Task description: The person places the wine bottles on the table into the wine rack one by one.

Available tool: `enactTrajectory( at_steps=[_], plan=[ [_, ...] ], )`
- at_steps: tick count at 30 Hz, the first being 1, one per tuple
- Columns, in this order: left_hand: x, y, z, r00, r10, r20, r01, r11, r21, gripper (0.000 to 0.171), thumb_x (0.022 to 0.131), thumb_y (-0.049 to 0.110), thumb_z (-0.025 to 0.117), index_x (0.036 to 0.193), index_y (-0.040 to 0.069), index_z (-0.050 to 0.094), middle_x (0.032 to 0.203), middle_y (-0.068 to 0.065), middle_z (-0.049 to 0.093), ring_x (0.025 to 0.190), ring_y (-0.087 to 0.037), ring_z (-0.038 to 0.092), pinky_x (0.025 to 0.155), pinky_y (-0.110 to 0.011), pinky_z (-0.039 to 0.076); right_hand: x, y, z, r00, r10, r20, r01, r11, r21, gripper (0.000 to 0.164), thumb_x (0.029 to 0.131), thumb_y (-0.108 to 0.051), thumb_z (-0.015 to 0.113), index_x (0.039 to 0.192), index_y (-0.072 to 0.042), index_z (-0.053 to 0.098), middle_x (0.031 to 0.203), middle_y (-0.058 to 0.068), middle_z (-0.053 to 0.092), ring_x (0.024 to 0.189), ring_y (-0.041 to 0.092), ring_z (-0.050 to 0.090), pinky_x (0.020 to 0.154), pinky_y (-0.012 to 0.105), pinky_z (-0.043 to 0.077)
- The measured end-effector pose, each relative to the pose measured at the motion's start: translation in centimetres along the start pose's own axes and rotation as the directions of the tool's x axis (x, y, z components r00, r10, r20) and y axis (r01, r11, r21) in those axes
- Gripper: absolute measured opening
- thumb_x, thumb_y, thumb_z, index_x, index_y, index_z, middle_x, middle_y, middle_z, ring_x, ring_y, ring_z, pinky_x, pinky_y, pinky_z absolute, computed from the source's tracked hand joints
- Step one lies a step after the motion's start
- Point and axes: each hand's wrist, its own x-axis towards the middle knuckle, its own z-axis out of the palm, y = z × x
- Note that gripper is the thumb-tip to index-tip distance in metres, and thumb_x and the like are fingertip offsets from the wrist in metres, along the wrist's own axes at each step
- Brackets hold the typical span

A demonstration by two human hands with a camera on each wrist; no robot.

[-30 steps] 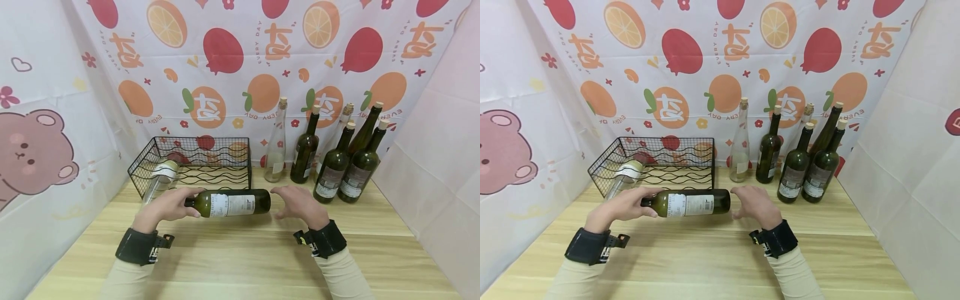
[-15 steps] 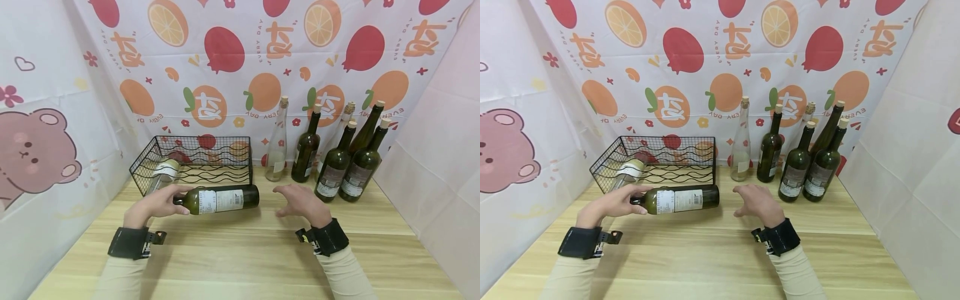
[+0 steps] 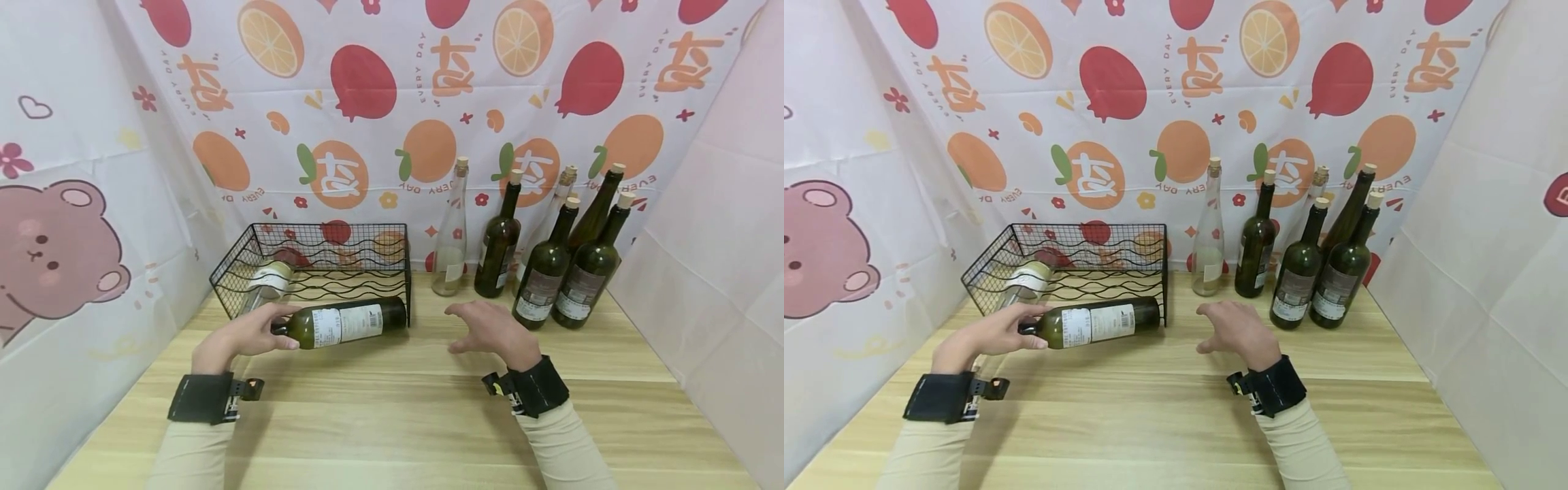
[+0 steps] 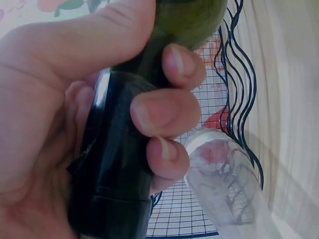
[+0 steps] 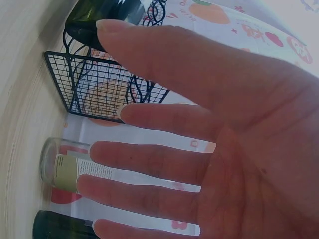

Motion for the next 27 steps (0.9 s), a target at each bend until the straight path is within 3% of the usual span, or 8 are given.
enactTrajectory(
  at_steps=[7, 11, 14, 19, 27],
  plan=[
    [0.3, -0.2, 0.5, 0.999, -0.015, -0.046, 0.016, 1.000, 0.027, 0.075, 0.087, 0.030, 0.082, 0.144, -0.009, 0.052, 0.134, -0.032, 0.063, 0.117, -0.046, 0.065, 0.101, -0.064, 0.049, 0.0, -0.1, 0.1, 1.000, -0.007, 0.004, 0.007, 1.000, 0.000, 0.066, 0.082, -0.038, 0.087, 0.139, -0.014, 0.063, 0.136, 0.010, 0.068, 0.120, 0.033, 0.066, 0.091, 0.051, 0.056],
    [0.5, -0.1, 0.7, 0.997, -0.031, -0.075, 0.036, 0.997, 0.063, 0.076, 0.088, 0.034, 0.081, 0.146, -0.006, 0.051, 0.133, -0.031, 0.064, 0.088, -0.030, 0.068, 0.093, -0.059, 0.053, 0.0, -0.1, 0.1, 1.000, -0.008, 0.004, 0.008, 1.000, 0.006, 0.066, 0.083, -0.038, 0.087, 0.139, -0.013, 0.063, 0.136, 0.010, 0.069, 0.121, 0.033, 0.066, 0.092, 0.051, 0.056],
    [0.7, -0.1, 0.9, 0.996, -0.030, -0.088, 0.038, 0.996, 0.085, 0.076, 0.088, 0.035, 0.080, 0.146, -0.005, 0.051, 0.133, -0.031, 0.064, 0.084, -0.028, 0.067, 0.090, -0.059, 0.054, 0.0, 0.0, 0.1, 1.000, -0.007, 0.006, 0.007, 1.000, 0.008, 0.066, 0.083, -0.038, 0.086, 0.139, -0.013, 0.063, 0.136, 0.010, 0.069, 0.121, 0.032, 0.066, 0.092, 0.050, 0.056],
    [0.9, -0.3, 1.2, 0.995, -0.023, -0.100, 0.032, 0.995, 0.093, 0.069, 0.091, 0.029, 0.077, 0.146, -0.004, 0.052, 0.136, -0.032, 0.062, 0.113, -0.046, 0.067, 0.098, -0.065, 0.050, -0.1, 0.0, 0.2, 1.000, -0.005, 0.013, 0.005, 1.000, 0.018, 0.066, 0.083, -0.038, 0.086, 0.140, -0.013, 0.062, 0.137, 0.010, 0.068, 0.122, 0.032, 0.065, 0.093, 0.051, 0.055],
    [1.1, 0.0, 1.2, 0.995, -0.018, -0.096, 0.023, 0.998, 0.057, 0.063, 0.093, 0.016, 0.071, 0.145, -0.010, 0.048, 0.139, -0.036, 0.058, 0.125, -0.055, 0.058, 0.104, -0.068, 0.045, -0.1, 0.2, 0.2, 0.999, -0.013, 0.048, 0.011, 0.998, 0.056, 0.065, 0.084, -0.037, 0.085, 0.139, -0.013, 0.062, 0.135, 0.010, 0.069, 0.119, 0.030, 0.066, 0.094, 0.049, 0.055]
  ],
)
